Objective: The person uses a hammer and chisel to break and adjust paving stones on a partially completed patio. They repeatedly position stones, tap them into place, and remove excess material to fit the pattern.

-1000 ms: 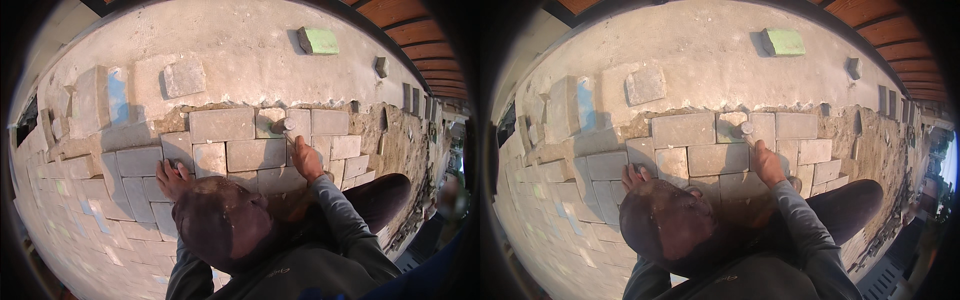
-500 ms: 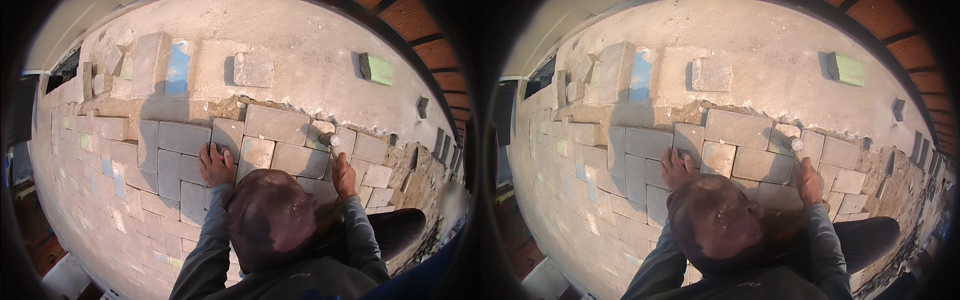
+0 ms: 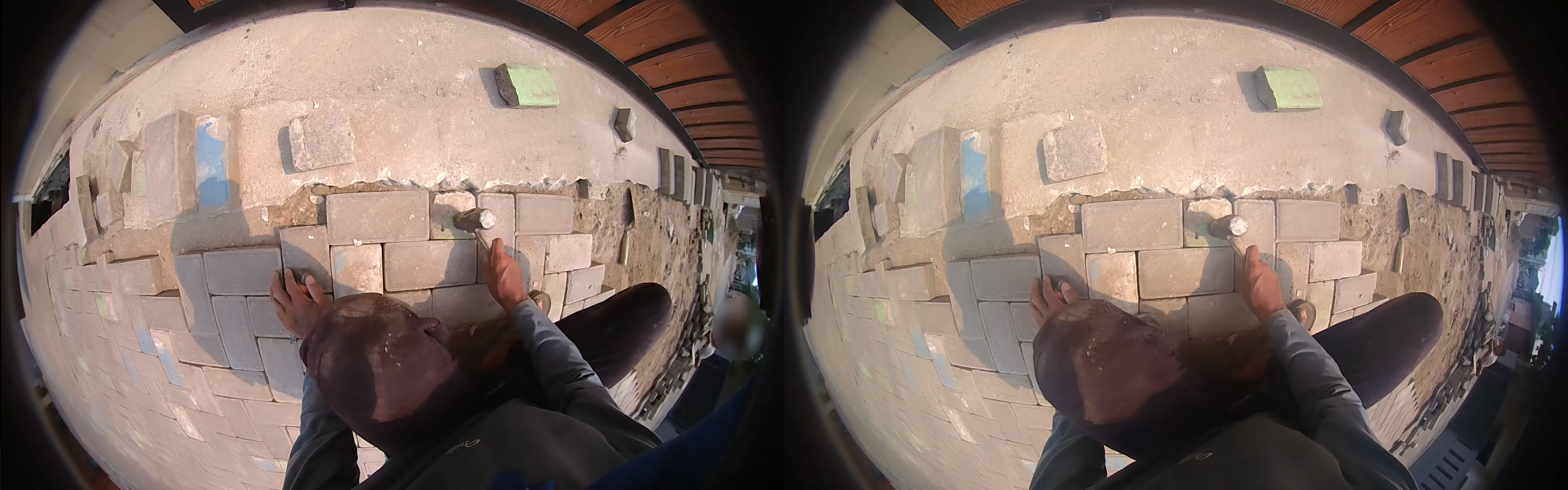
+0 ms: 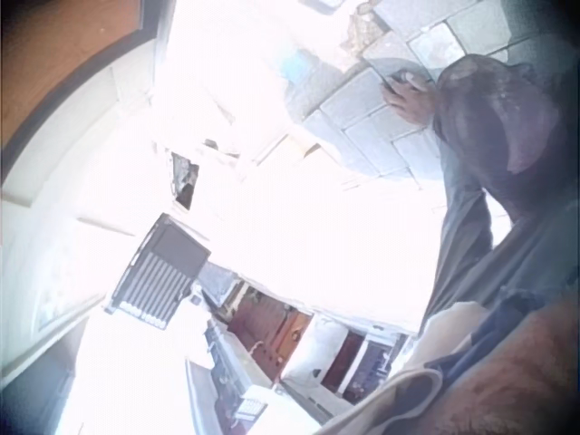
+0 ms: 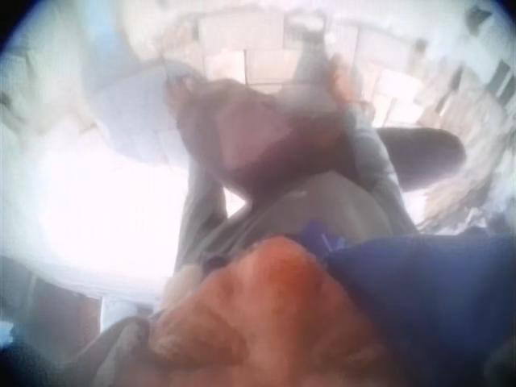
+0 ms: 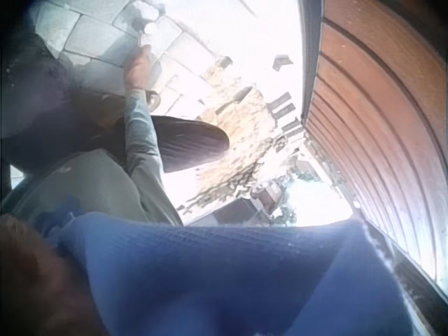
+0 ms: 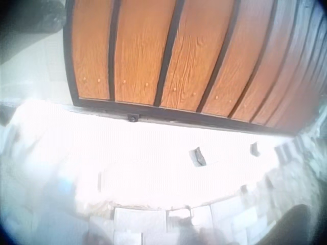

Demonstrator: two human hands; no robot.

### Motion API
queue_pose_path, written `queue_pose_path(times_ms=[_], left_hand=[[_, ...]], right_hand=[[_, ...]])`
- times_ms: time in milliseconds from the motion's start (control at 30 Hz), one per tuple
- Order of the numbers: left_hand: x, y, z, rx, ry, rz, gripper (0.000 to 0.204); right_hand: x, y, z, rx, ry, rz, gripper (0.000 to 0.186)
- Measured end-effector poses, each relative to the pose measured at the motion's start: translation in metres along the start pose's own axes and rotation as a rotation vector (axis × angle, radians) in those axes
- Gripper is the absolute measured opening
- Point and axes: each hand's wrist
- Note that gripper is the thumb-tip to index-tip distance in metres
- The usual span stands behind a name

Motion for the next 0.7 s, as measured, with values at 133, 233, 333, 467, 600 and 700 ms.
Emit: queue_pose_path(times_ms=[133, 233, 333, 467, 600, 700], left_hand=[[-0.003, -0.002, 0.036, 0.022, 0.211, -0.155, 0.048], [0.019, -0.013, 0.057, 0.004, 0.328, -0.107, 0.047], [0.034, -0.014, 0.047, 0.129, 0.157, 0.045, 0.046], [0.016, -0.003, -0.01, -0.074, -0.035, -0.041, 0.045], [0.021, -0.012, -0.028, -0.022, -0.015, -0.081, 0.048], [0.02, -0.009, -0.028, -0.018, 0.024, -0.085, 0.047]], right_hand=[[-0.004, 0.005, -0.006, -0.023, -0.007, 0.007, 0.023], [-0.023, 0.011, -0.014, 0.029, -0.099, -0.042, 0.025], [-0.033, 0.009, -0.017, 0.064, -0.127, -0.053, 0.026], [-0.024, 0.005, -0.006, 0.018, -0.177, -0.084, 0.023], [0.003, -0.003, 0.012, -0.116, -0.287, 0.077, 0.031], [0.023, -0.005, 0.021, -0.082, -0.374, 0.029, 0.033]])
Point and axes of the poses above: each hand's wrist, its own y-axis away from the middle knuckle, its own z-axis out of the palm, x = y × z, and after that the axes turned 10 degrees about -y, right-handed
